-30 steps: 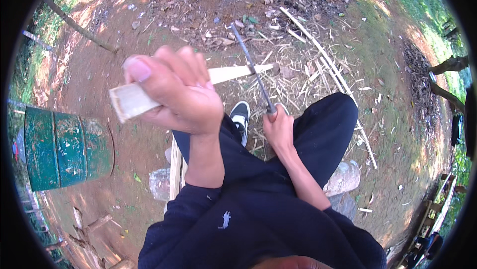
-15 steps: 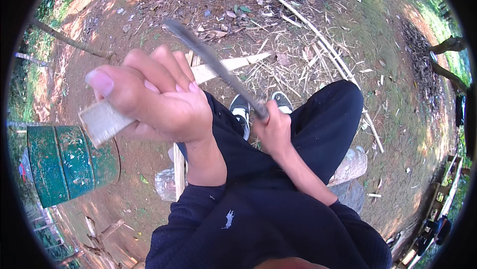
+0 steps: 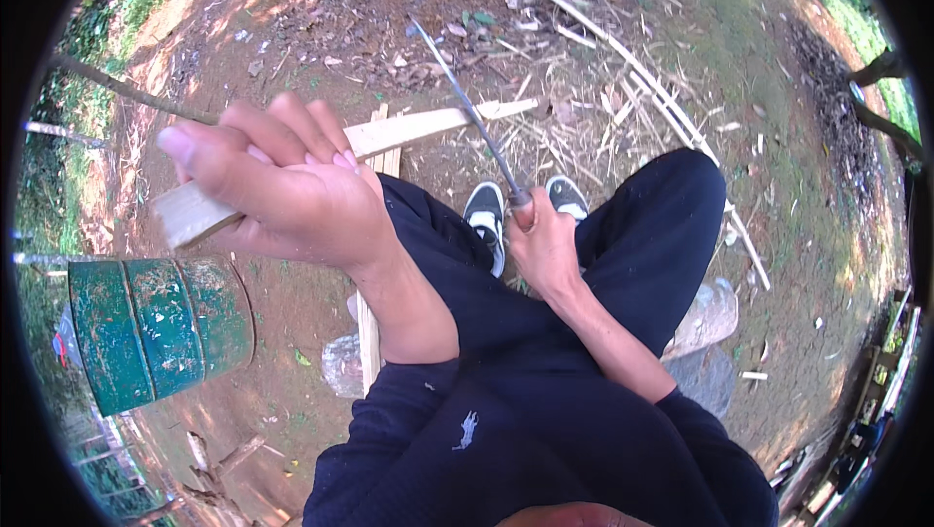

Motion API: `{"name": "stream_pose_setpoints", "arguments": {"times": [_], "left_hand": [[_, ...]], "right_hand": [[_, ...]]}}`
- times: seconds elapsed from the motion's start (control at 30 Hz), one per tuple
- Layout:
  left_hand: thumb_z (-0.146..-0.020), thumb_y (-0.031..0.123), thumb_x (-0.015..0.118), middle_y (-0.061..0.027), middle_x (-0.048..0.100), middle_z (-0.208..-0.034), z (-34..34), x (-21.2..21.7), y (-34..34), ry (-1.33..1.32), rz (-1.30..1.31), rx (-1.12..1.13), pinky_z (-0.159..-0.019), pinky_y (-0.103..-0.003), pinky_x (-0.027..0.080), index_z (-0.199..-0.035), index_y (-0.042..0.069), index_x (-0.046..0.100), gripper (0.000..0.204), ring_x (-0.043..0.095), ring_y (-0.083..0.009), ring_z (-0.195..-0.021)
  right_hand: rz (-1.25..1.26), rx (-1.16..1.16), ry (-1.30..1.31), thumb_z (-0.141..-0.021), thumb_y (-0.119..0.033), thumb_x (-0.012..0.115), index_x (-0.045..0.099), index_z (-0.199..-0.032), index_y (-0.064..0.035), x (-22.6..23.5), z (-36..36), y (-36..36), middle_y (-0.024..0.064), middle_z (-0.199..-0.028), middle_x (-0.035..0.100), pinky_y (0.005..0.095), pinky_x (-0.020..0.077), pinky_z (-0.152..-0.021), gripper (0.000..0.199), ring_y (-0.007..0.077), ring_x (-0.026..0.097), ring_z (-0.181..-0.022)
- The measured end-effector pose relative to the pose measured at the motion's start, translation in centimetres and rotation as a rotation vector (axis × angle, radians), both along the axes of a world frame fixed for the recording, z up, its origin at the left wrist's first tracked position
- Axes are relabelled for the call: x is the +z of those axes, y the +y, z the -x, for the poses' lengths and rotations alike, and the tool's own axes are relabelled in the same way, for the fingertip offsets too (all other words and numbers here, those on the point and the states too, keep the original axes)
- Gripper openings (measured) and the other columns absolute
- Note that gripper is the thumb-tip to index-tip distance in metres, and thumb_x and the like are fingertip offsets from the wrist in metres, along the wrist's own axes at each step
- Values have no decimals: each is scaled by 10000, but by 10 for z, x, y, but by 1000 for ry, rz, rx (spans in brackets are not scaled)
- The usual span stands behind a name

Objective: The person whittles and shapes a long strip of bamboo using a large knife, repeatedly shaving off thin layers and checking the straightness and flexibility of the piece.

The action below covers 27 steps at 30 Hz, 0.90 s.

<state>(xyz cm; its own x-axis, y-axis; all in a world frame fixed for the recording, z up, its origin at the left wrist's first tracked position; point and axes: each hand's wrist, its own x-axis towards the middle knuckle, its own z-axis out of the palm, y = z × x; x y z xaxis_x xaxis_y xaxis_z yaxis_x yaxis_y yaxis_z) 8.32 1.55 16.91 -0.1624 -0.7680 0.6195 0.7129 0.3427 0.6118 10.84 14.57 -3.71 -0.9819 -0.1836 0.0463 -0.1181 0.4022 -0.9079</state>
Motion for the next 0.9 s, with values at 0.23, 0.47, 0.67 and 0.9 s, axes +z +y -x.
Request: {"name": "stream_pose_setpoints", "arguments": {"times": [0.23,0.47,0.67,0.9], "left_hand": [[-1043,334,451,33,233,-475,-5,-5,1,-10,95,-89,-304,-224,156,-602,167,231,520,180,-66,-345],[-1030,293,434,20,225,-481,-12,-15,0,35,111,-251,-308,-212,154,-631,169,229,465,200,-68,-336],[-1031,273,429,22,232,-482,-10,-14,13,15,112,-272,-308,-213,148,-634,170,227,457,196,-67,-339],[-1029,267,434,29,209,-493,-2,-6,5,-27,41,-8,-314,-223,131,-636,178,223,455,166,-70,-352]], "right_hand": [[-98,-16,11,-860,-3,581,496,-930,-1,-24,15,11,216,-594,575,465,475,-526,110,416,640,-582],[86,33,54,-809,18,641,528,-984,9,17,-12,0,181,-601,572,413,492,-529,209,378,656,-581],[-112,-38,300,-814,-5,643,535,-967,-22,-28,6,15,232,-693,626,499,482,-546,188,415,650,-630],[18,117,2,-816,-19,637,545,-1031,-38,14,-11,8,182,-712,645,476,532,-603,235,379,677,-680]]}}
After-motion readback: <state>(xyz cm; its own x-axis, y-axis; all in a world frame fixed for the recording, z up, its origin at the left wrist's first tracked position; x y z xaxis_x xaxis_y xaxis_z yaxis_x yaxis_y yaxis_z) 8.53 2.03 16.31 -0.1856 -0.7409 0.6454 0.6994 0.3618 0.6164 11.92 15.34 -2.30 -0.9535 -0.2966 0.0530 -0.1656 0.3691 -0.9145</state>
